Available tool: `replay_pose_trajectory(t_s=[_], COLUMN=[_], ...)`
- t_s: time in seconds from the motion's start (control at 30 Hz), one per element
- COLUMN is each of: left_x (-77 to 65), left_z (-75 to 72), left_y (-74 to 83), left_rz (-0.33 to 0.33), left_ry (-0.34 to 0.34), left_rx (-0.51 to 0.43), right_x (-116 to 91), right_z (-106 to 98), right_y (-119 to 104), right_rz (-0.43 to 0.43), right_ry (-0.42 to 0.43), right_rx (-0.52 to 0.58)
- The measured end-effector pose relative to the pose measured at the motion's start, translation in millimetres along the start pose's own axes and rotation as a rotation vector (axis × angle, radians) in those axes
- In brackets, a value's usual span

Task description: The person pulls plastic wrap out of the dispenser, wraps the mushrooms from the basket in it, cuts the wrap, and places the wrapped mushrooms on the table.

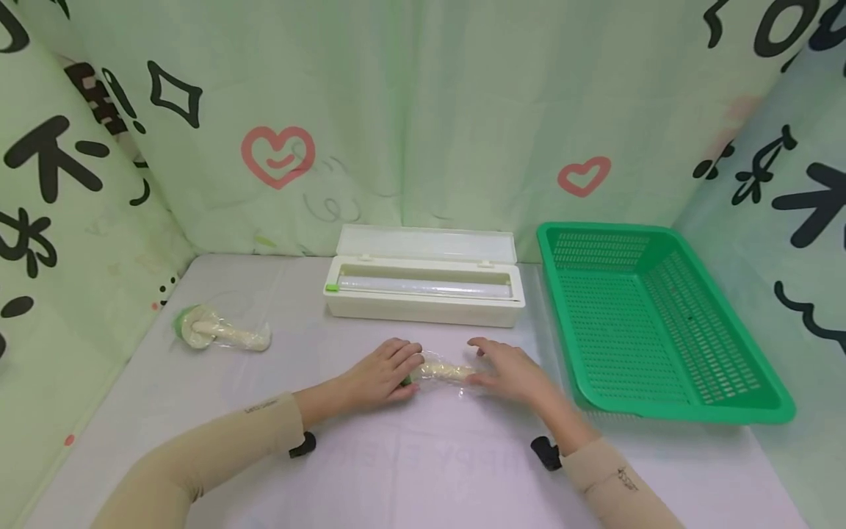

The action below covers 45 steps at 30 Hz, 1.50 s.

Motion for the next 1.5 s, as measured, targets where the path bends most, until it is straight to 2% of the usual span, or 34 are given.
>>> replay_pose_trajectory(t_s=[0.07, 0.2, 0.37, 0.57, 0.7, 0.83, 1.0, 1.27, 1.37, 1.5], left_x=[-0.8, -1.9, -2.2, 2.7, 6.4, 7.7, 8.8, 8.1, 7.6, 7.3], left_z=[-1.5, -5.4, -3.6, -2.1, -2.7, -2.0, -1.6, -0.5, 0.0, -0.1], left_y=[-1.7, -6.3, -9.9, -5.0, -3.2, -3.4, -3.8, -4.3, -4.3, -3.9], left_rz=[-0.021, -0.09, -0.175, -0.16, -0.151, -0.142, -0.134, -0.125, -0.122, -0.117], left_ry=[0.0, 0.027, 0.005, -0.064, -0.103, -0.104, -0.097, -0.101, -0.107, -0.111], left_rx=[-0.009, -0.009, -0.002, 0.022, 0.01, -0.009, -0.016, -0.006, -0.005, 0.0], right_x=[-5, -14, -20, -19, -15, -8, -2, -10, -11, -9], right_z=[-6, -7, -3, -5, -8, -5, 6, 22, 17, 8], right_y=[5, 15, 21, 14, 3, -9, -19, -26, -22, -17], right_rz=[0.015, 0.045, 0.062, 0.12, 0.105, 0.034, -0.062, -0.301, -0.311, -0.246], right_ry=[-0.022, -0.056, -0.014, 0.081, 0.168, 0.219, 0.216, 0.067, 0.097, 0.197], right_rx=[0.044, 0.05, 0.08, 0.255, 0.297, 0.228, 0.13, -0.093, -0.126, -0.155])
Point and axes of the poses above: each hand's wrist, its own x-axis towards the middle knuckle, its own z-axis out of the palm, y = z × x, the point moved 7 cm from there along x, towards the middle knuckle, and after that the axes turned 12 degrees about x, right-handed, at the moved point
